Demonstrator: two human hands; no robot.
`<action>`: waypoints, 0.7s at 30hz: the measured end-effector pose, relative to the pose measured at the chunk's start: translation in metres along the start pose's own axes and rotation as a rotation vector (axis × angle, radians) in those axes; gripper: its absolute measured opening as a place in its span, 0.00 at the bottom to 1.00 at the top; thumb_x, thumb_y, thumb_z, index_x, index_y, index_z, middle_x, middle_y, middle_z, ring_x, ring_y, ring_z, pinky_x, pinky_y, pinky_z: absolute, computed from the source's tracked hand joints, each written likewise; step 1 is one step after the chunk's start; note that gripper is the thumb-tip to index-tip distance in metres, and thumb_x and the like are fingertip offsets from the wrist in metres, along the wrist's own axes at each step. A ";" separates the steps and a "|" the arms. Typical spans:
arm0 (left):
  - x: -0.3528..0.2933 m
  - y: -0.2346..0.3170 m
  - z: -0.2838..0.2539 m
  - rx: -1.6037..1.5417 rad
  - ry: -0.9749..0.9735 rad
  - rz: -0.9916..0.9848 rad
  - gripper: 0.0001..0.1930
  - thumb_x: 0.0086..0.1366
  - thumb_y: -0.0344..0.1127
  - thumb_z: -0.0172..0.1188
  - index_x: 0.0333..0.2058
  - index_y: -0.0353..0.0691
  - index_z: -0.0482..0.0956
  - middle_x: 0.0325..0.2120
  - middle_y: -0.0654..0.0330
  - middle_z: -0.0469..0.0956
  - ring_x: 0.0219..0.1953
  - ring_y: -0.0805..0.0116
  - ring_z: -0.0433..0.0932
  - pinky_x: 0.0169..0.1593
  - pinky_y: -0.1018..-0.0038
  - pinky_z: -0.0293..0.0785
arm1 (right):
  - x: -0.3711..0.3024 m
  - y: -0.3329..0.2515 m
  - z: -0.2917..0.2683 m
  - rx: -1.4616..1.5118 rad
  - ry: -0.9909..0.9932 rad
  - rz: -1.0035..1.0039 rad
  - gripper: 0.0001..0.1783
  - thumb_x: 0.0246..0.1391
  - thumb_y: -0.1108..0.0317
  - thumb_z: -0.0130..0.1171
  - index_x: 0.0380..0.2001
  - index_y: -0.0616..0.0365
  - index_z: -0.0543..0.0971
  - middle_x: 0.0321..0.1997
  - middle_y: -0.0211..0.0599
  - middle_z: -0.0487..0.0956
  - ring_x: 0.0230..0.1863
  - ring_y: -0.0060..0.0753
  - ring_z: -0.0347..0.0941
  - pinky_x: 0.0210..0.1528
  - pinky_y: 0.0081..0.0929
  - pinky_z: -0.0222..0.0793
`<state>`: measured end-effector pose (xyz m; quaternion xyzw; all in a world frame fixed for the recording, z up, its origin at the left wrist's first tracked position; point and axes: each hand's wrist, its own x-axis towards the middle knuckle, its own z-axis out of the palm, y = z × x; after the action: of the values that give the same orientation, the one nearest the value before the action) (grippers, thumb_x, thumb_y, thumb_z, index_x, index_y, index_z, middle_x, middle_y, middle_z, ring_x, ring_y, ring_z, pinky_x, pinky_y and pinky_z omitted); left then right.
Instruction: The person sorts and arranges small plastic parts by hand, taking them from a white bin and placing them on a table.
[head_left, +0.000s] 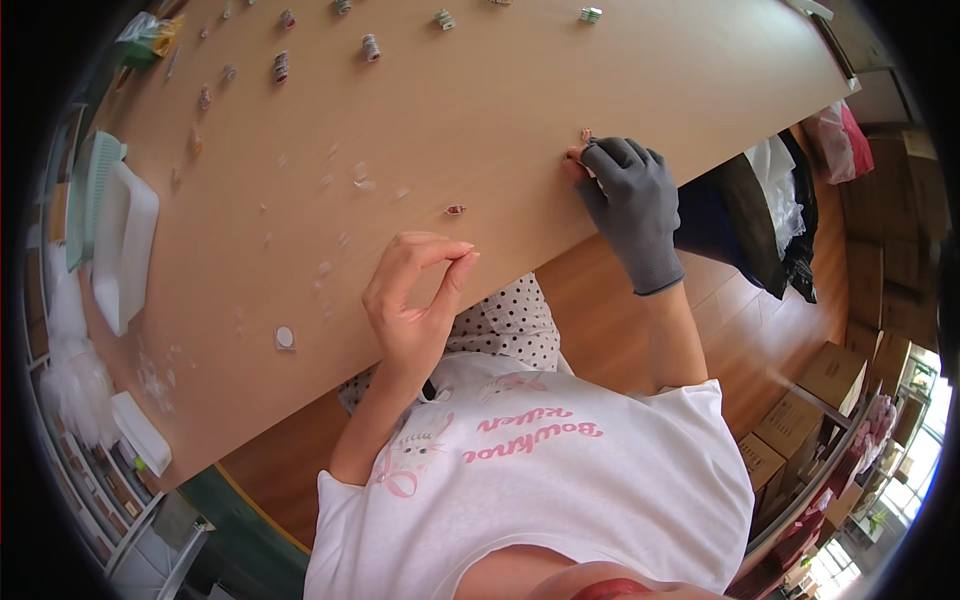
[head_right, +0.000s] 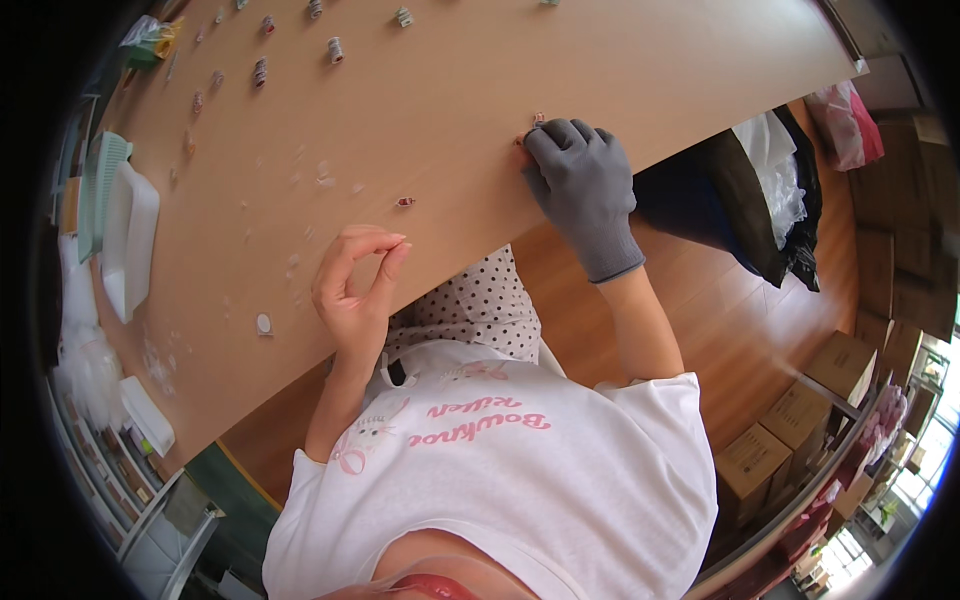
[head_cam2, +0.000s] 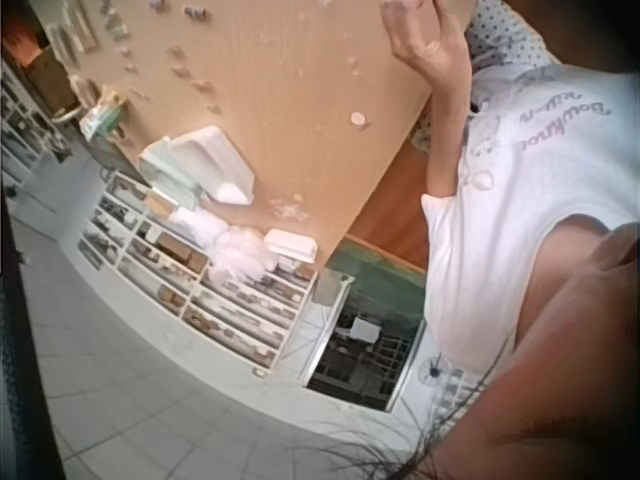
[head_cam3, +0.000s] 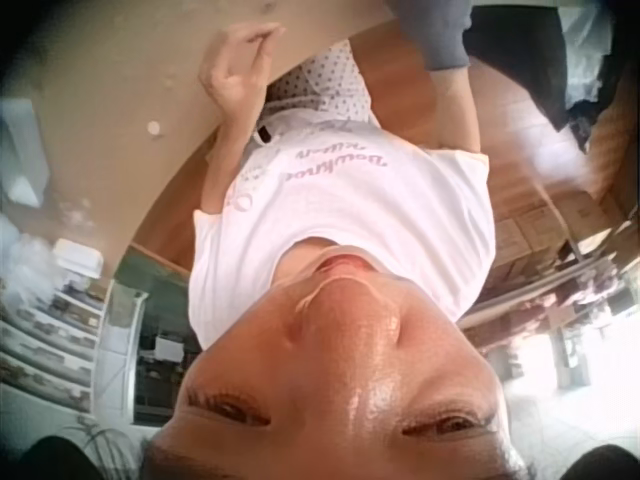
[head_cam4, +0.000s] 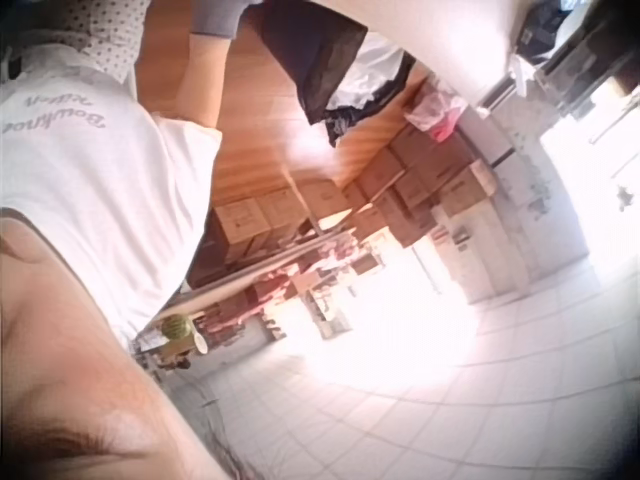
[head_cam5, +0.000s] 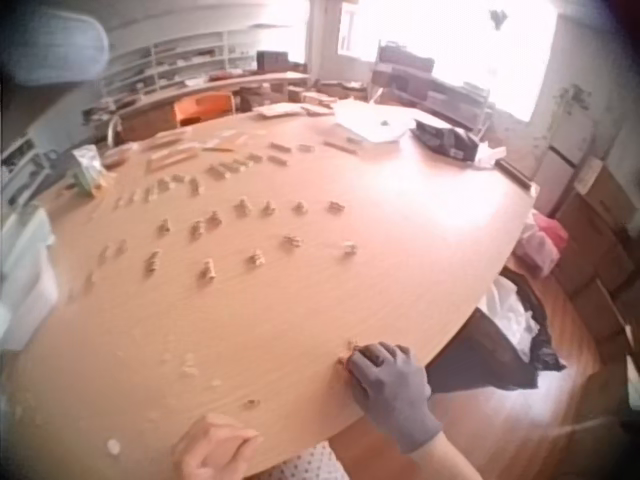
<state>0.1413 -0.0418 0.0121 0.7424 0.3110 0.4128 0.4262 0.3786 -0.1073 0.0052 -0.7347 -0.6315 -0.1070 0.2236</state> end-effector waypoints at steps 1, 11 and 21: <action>0.002 0.000 0.002 0.004 0.006 -0.004 0.06 0.57 0.20 0.66 0.33 0.36 0.81 0.29 0.60 0.81 0.34 0.69 0.79 0.39 0.76 0.74 | -0.001 -0.003 0.003 -0.015 0.022 0.035 0.06 0.52 0.64 0.65 0.31 0.52 0.80 0.34 0.29 0.81 0.36 0.37 0.78 0.38 0.34 0.72; 0.018 -0.006 0.028 0.016 -0.120 0.025 0.08 0.59 0.20 0.63 0.38 0.36 0.81 0.37 0.59 0.80 0.36 0.62 0.80 0.39 0.70 0.79 | -0.005 -0.018 -0.001 0.342 -0.085 0.165 0.03 0.50 0.68 0.66 0.28 0.53 0.82 0.29 0.32 0.80 0.31 0.40 0.77 0.35 0.31 0.72; 0.015 -0.010 0.036 0.184 -0.095 0.123 0.15 0.59 0.21 0.64 0.46 0.39 0.80 0.44 0.59 0.79 0.44 0.61 0.79 0.45 0.68 0.78 | -0.014 -0.035 0.008 -0.172 -0.019 -0.061 0.10 0.47 0.69 0.66 0.34 0.52 0.78 0.37 0.30 0.80 0.36 0.37 0.77 0.38 0.31 0.72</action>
<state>0.1783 -0.0390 -0.0019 0.8148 0.2808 0.3723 0.3445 0.3411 -0.1124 -0.0019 -0.7327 -0.6441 -0.1605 0.1503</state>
